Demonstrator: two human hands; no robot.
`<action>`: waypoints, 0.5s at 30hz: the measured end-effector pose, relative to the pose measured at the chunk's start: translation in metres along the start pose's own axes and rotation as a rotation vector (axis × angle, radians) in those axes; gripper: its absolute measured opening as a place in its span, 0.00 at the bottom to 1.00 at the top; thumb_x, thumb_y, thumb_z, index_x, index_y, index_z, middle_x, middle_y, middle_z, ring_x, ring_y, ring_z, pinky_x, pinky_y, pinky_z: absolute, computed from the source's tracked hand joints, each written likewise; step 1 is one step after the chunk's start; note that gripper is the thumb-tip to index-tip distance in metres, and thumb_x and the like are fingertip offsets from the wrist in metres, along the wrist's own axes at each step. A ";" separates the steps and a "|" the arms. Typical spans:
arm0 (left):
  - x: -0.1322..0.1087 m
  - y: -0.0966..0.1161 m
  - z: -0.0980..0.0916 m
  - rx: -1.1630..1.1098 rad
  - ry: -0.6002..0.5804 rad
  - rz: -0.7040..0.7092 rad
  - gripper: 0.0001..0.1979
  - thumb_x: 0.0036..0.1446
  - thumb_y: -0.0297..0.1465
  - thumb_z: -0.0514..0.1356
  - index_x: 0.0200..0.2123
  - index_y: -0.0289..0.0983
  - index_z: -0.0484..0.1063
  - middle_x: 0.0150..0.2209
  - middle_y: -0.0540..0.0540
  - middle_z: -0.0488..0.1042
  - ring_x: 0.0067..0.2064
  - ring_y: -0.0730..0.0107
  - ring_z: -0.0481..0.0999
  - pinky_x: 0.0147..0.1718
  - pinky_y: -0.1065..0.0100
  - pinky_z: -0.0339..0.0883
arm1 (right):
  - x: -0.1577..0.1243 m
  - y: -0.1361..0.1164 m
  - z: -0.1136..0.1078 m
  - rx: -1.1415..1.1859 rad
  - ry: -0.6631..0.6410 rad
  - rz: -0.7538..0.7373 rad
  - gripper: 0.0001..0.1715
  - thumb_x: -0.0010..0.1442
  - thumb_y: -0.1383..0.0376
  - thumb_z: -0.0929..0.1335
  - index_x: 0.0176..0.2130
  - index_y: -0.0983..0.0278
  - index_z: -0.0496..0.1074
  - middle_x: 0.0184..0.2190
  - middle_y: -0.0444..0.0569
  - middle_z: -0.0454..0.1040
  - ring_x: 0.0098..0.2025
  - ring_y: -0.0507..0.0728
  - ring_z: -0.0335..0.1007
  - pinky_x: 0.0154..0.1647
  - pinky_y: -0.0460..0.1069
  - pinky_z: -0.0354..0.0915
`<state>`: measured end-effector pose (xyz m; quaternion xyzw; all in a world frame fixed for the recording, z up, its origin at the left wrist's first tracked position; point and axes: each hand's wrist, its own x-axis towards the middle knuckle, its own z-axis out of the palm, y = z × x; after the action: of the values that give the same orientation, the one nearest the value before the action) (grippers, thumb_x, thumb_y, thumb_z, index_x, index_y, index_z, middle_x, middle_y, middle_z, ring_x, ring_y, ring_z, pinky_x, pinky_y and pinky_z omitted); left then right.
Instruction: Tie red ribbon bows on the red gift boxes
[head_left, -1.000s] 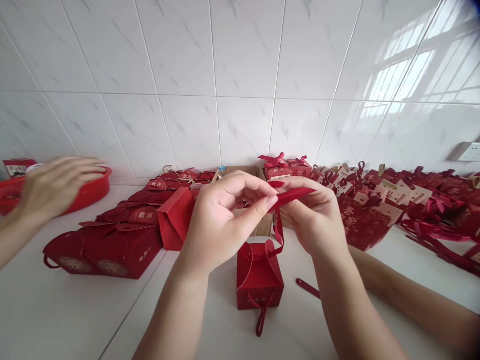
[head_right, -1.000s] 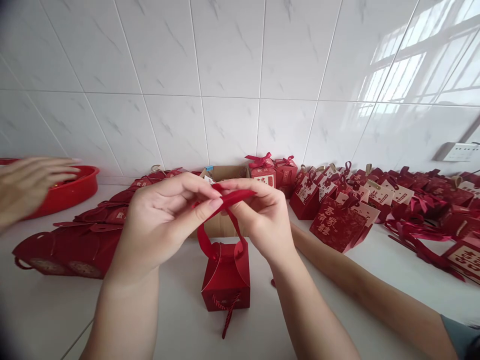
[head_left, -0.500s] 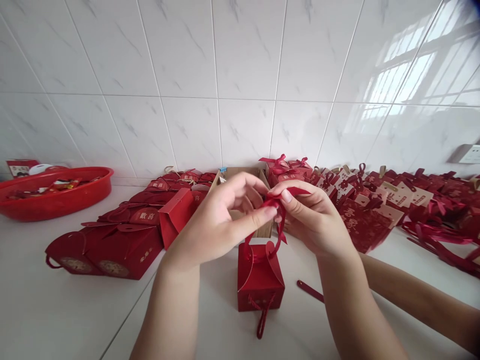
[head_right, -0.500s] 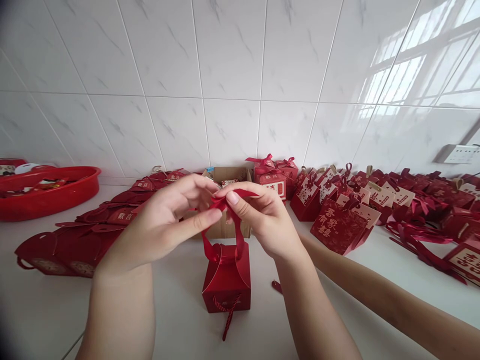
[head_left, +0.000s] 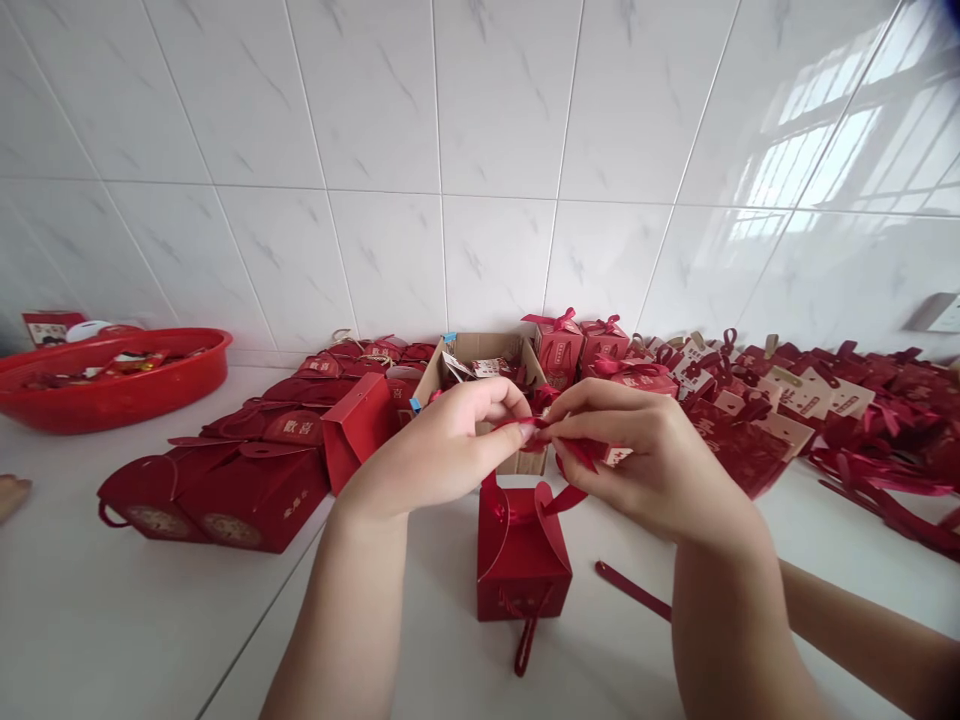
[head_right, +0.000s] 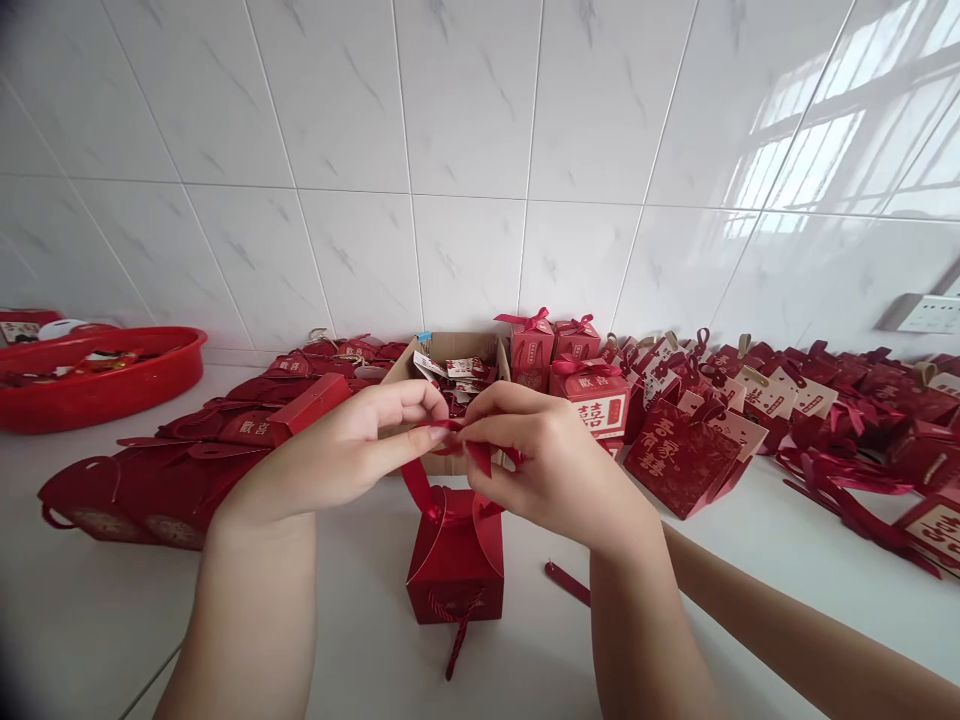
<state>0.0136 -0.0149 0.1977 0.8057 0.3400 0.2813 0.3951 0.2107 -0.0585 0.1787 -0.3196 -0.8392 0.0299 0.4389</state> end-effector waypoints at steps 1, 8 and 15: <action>0.000 0.001 0.000 -0.008 0.011 -0.007 0.06 0.59 0.36 0.56 0.33 0.39 0.67 0.32 0.50 0.73 0.35 0.68 0.73 0.33 0.69 0.66 | 0.000 0.001 0.002 -0.024 0.016 0.013 0.10 0.56 0.74 0.67 0.36 0.65 0.77 0.39 0.50 0.73 0.37 0.52 0.71 0.35 0.45 0.69; -0.006 0.014 -0.006 -0.051 -0.045 0.062 0.13 0.60 0.41 0.56 0.31 0.37 0.71 0.24 0.53 0.64 0.23 0.77 0.61 0.23 0.73 0.59 | 0.004 0.007 0.007 -0.056 0.131 0.028 0.09 0.57 0.73 0.67 0.36 0.65 0.77 0.38 0.49 0.73 0.37 0.52 0.71 0.35 0.46 0.69; -0.010 0.012 -0.007 0.193 0.046 0.176 0.17 0.61 0.44 0.53 0.30 0.41 0.75 0.25 0.50 0.70 0.31 0.66 0.71 0.30 0.69 0.64 | 0.005 0.015 0.009 0.138 0.217 0.072 0.10 0.59 0.68 0.67 0.39 0.62 0.78 0.42 0.50 0.76 0.45 0.56 0.72 0.45 0.50 0.69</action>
<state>0.0061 -0.0249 0.2092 0.8601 0.3024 0.2991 0.2815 0.2100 -0.0414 0.1721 -0.3202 -0.7708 0.0685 0.5465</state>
